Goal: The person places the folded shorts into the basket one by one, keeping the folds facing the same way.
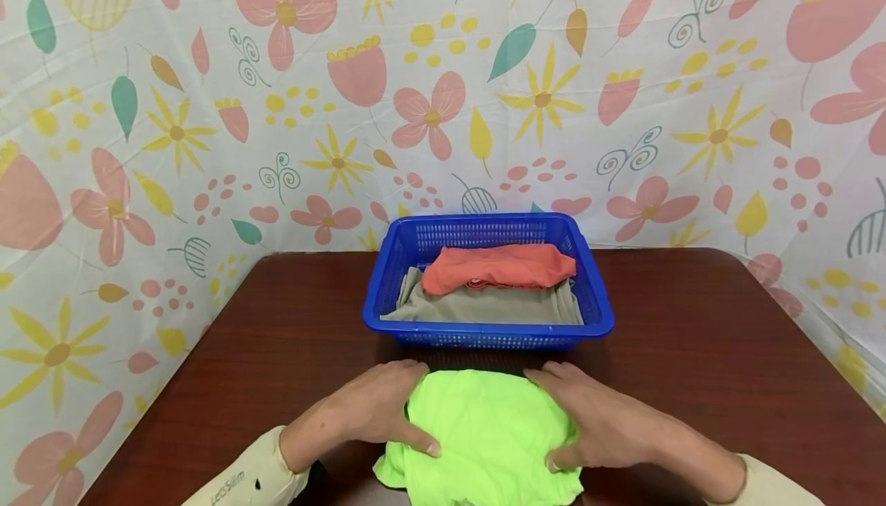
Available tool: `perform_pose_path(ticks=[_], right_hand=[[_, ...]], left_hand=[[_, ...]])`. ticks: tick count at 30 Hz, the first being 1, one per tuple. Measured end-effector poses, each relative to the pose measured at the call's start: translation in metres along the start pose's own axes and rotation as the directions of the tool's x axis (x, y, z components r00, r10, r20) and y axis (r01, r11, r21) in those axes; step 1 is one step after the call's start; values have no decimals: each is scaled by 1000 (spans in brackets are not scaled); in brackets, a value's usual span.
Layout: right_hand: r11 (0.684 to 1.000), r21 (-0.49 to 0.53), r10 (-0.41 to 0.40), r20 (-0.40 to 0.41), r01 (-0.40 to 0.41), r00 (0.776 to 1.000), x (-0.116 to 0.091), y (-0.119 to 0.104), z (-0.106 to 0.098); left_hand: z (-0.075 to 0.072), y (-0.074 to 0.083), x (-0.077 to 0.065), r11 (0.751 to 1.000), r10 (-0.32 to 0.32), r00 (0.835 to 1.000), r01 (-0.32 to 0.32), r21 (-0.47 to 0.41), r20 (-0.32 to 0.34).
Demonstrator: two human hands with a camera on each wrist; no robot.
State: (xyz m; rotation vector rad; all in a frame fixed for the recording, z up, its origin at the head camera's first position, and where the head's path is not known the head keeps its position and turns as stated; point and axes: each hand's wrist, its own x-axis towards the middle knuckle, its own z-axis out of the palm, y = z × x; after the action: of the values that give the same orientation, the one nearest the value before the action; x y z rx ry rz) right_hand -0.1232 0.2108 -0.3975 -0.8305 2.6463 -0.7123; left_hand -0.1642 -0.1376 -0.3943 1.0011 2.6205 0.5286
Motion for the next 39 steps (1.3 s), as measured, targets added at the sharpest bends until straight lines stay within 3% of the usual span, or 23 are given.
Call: perform_pose_path(ticks=[7, 14, 24, 35, 39], right_hand=[[998, -8, -58, -60, 58, 996, 0, 3, 4], [980, 116, -154, -80, 163, 985, 1, 5, 5], [971, 204, -122, -32, 126, 992, 1, 2, 8], [953, 285, -119, 25, 107, 993, 1, -3, 7], [948, 292, -140, 26, 126, 990, 0, -2, 6]], left_hand=[[1, 2, 3, 998, -17, 1000, 18, -61, 12], [0, 6, 2, 995, -46, 998, 48, -87, 36], [2, 9, 1, 993, -70, 996, 74, -88, 47], [-4, 11, -2, 986, 15, 999, -7, -164, 48], [-5, 9, -2, 972, 34, 997, -17, -236, 66]])
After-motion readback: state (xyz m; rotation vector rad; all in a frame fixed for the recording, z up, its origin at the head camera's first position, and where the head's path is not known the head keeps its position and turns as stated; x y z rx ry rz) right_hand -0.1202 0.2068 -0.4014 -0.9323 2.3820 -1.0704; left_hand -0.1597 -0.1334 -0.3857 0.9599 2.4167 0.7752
